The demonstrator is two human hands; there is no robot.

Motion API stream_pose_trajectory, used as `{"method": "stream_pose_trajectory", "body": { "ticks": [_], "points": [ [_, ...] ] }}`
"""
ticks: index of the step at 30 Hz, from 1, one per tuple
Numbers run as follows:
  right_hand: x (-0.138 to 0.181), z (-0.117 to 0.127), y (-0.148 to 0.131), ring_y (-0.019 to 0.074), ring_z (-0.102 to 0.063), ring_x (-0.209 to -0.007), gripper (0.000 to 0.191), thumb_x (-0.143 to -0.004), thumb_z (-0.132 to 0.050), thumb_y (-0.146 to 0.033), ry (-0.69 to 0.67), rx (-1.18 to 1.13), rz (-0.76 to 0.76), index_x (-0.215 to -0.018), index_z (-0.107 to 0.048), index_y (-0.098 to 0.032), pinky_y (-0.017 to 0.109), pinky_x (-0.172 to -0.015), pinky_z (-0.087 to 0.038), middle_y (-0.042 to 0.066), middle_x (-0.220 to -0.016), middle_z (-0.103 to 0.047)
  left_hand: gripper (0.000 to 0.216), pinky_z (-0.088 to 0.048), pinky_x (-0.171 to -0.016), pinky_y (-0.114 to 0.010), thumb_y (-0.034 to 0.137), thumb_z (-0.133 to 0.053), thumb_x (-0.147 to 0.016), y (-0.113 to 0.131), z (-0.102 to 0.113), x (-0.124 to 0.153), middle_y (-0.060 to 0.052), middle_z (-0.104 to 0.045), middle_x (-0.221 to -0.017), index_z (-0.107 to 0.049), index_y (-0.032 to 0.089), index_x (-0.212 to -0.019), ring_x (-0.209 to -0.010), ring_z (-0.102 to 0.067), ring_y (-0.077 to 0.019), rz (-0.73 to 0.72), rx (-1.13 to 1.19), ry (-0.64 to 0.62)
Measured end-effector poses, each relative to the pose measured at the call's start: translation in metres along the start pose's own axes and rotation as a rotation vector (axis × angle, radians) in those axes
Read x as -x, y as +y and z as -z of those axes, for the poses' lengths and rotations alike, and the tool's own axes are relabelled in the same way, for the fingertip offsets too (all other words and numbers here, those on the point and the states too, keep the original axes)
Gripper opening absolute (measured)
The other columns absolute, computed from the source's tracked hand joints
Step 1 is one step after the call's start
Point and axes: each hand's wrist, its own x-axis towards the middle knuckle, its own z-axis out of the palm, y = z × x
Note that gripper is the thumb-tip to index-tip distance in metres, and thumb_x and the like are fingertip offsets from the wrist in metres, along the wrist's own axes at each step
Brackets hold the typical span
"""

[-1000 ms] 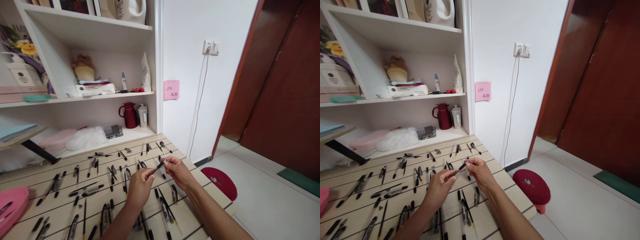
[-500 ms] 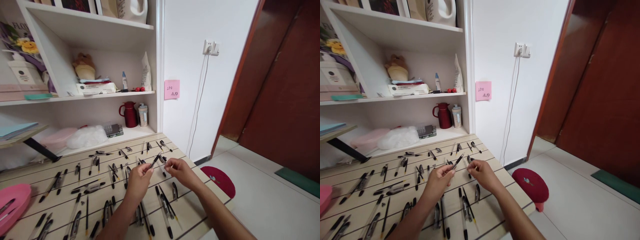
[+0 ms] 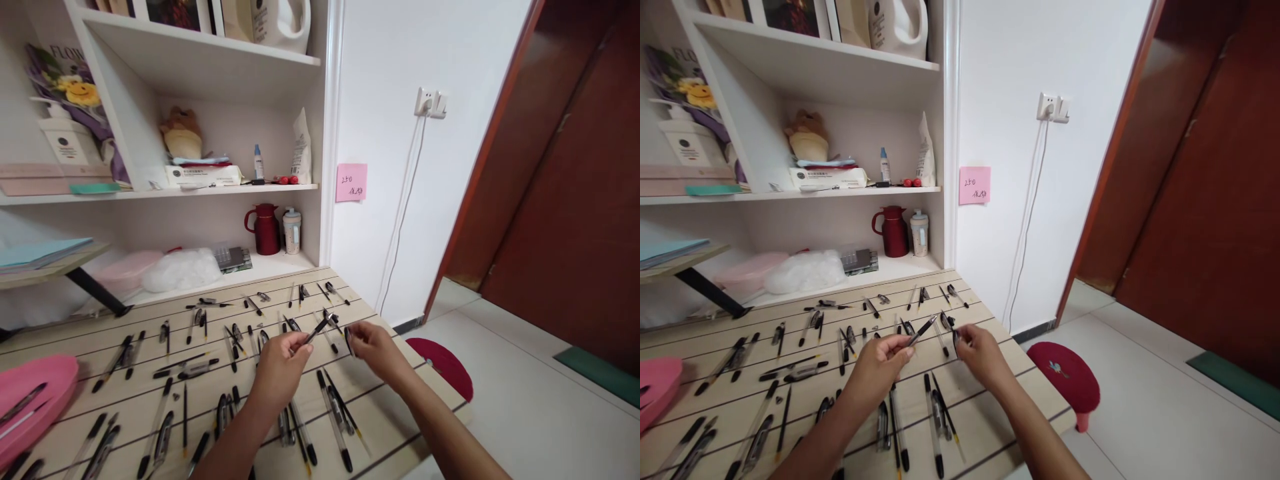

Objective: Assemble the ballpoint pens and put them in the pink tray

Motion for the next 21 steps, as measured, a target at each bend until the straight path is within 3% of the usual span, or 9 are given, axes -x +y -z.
{"method": "stream_pose_trajectory", "body": {
  "ticks": [4, 7, 13, 21],
  "points": [
    [-0.017, -0.007, -0.026, 0.0093, -0.044, -0.05, 0.013, -0.069, -0.058, -0.027, 0.149, -0.684, 0.002, -0.076, -0.051, -0.019, 0.023, -0.047, -0.032, -0.002, -0.058, -0.052, 0.032, -0.045, -0.051, -0.025, 0.031, -0.058, -0.064, -0.002, 0.005, 0.001, -0.004, -0.069, -0.066, -0.07, 0.014, -0.089, -0.063, -0.061, -0.0198, -0.024, -0.022, 0.027],
    [-0.022, -0.016, -0.039, 0.0087, -0.046, -0.052, 0.02, -0.065, -0.064, -0.027, 0.222, -0.91, 0.039, -0.077, -0.051, -0.018, 0.021, -0.046, -0.034, -0.002, -0.062, -0.052, 0.031, -0.046, -0.053, -0.026, 0.03, -0.057, -0.065, -0.004, 0.007, 0.0, -0.005, -0.07, -0.068, -0.07, 0.014, -0.088, -0.065, -0.061, -0.0203, -0.024, -0.037, 0.033],
    [-0.023, -0.025, -0.044, 0.0067, -0.047, -0.052, 0.019, -0.066, -0.065, -0.025, 0.188, -0.994, 0.077, -0.078, -0.052, -0.018, 0.019, -0.046, -0.036, -0.004, -0.064, -0.053, 0.031, -0.048, -0.057, -0.028, 0.029, -0.057, -0.065, -0.004, 0.009, -0.001, -0.005, -0.07, -0.071, -0.069, 0.014, -0.089, -0.068, -0.063, -0.0213, -0.026, -0.074, 0.045],
    [-0.016, -0.037, -0.046, 0.0079, -0.049, -0.052, 0.026, -0.066, -0.065, -0.027, 0.018, -0.878, 0.052, -0.088, -0.055, -0.018, 0.02, -0.047, -0.035, -0.004, -0.061, -0.052, 0.034, -0.049, -0.058, -0.028, 0.028, -0.056, -0.064, 0.0, 0.008, 0.001, -0.004, -0.071, -0.071, -0.069, 0.015, -0.092, -0.069, -0.063, -0.0215, 0.0, -0.078, 0.044]
  ]
}}
